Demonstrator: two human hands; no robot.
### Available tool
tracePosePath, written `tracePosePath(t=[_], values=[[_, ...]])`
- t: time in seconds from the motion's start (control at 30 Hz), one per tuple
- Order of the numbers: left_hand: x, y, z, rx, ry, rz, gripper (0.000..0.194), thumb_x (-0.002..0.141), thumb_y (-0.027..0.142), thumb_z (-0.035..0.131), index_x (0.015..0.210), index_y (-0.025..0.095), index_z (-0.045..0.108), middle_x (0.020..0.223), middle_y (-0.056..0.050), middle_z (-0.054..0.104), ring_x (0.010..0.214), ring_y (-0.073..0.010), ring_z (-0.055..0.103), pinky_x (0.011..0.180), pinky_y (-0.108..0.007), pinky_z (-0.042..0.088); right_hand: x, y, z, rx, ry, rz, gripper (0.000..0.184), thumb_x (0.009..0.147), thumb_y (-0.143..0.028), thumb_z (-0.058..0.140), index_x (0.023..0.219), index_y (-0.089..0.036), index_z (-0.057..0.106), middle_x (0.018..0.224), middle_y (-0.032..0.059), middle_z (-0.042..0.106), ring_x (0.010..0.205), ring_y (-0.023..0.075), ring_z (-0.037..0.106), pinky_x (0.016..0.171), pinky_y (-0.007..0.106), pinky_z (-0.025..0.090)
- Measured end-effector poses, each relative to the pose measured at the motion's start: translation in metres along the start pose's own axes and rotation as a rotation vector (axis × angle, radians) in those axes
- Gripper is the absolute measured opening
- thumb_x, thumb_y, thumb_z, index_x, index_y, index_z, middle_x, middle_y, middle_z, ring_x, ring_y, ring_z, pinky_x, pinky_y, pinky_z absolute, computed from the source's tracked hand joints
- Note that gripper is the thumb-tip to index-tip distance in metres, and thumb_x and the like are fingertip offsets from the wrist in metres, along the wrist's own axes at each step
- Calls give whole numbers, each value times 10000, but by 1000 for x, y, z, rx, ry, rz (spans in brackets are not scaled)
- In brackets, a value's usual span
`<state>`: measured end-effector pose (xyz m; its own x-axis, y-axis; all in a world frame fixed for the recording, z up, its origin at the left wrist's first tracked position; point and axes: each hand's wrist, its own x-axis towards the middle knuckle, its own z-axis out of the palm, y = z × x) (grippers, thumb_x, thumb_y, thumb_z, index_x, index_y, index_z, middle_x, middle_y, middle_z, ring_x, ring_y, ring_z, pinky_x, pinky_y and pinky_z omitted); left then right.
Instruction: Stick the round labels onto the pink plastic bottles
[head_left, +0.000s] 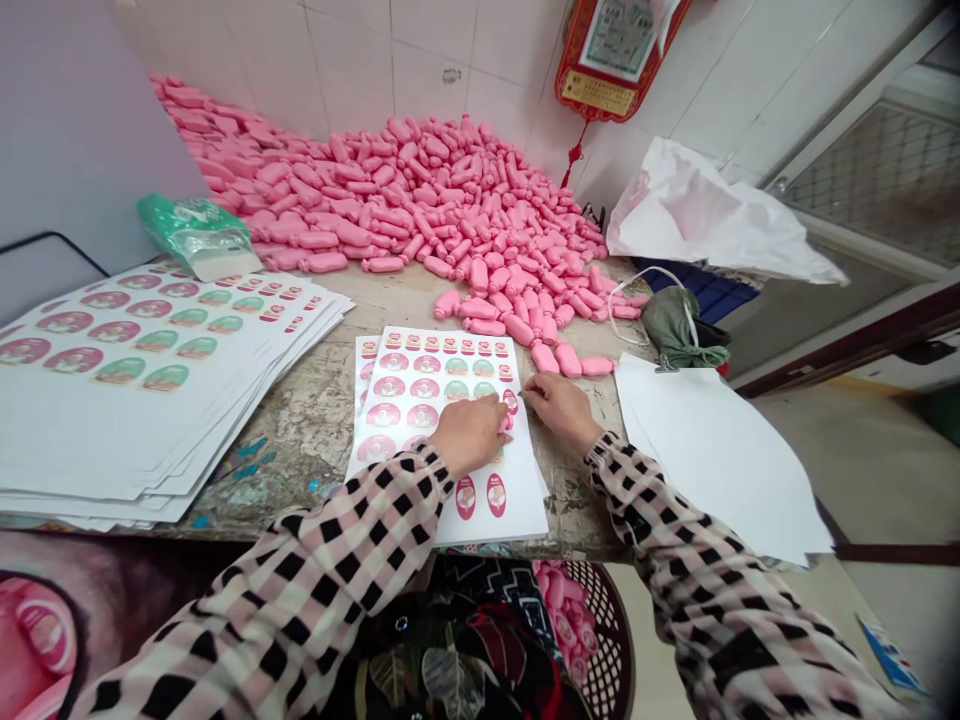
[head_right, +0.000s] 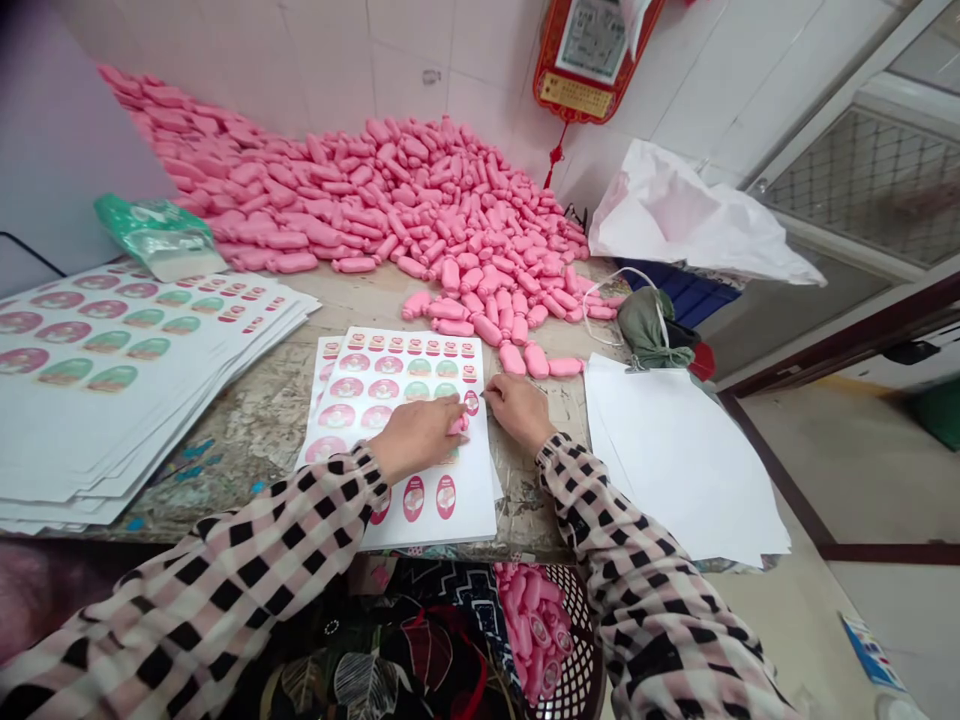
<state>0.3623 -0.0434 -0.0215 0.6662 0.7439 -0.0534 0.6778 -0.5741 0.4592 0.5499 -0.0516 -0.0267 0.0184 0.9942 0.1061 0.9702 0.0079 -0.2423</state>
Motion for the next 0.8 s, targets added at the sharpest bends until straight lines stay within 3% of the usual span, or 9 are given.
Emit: tracePosePath(t=[0.27, 0.53, 0.8], values=[[0, -5, -2, 51, -50, 69, 413, 795, 402, 531, 1176, 243, 539, 1251, -93, 514, 979, -275, 566, 792, -363, 406, 6, 9, 0, 81, -35, -65, 133, 823, -314, 533, 820, -227, 633, 872, 0, 664, 774, 146, 567, 600, 244, 327], [-1, -8, 2, 183, -19, 129, 499, 808, 435, 506, 1274, 263, 473, 1311, -87, 481, 958, -276, 587, 755, -365, 437, 10, 19, 3, 236, -99, -82, 117, 802, -305, 559, 802, -220, 638, 837, 1, 676, 766, 158, 580, 626, 249, 372], [0, -10, 5, 176, -7, 140, 516, 807, 436, 506, 1290, 262, 461, 1308, -91, 482, 933, -278, 588, 738, -371, 434, 13, 22, 7, 259, -42, -57, 104, 784, -298, 573, 785, -219, 641, 823, 0, 670, 741, 154, 572, 630, 257, 374]])
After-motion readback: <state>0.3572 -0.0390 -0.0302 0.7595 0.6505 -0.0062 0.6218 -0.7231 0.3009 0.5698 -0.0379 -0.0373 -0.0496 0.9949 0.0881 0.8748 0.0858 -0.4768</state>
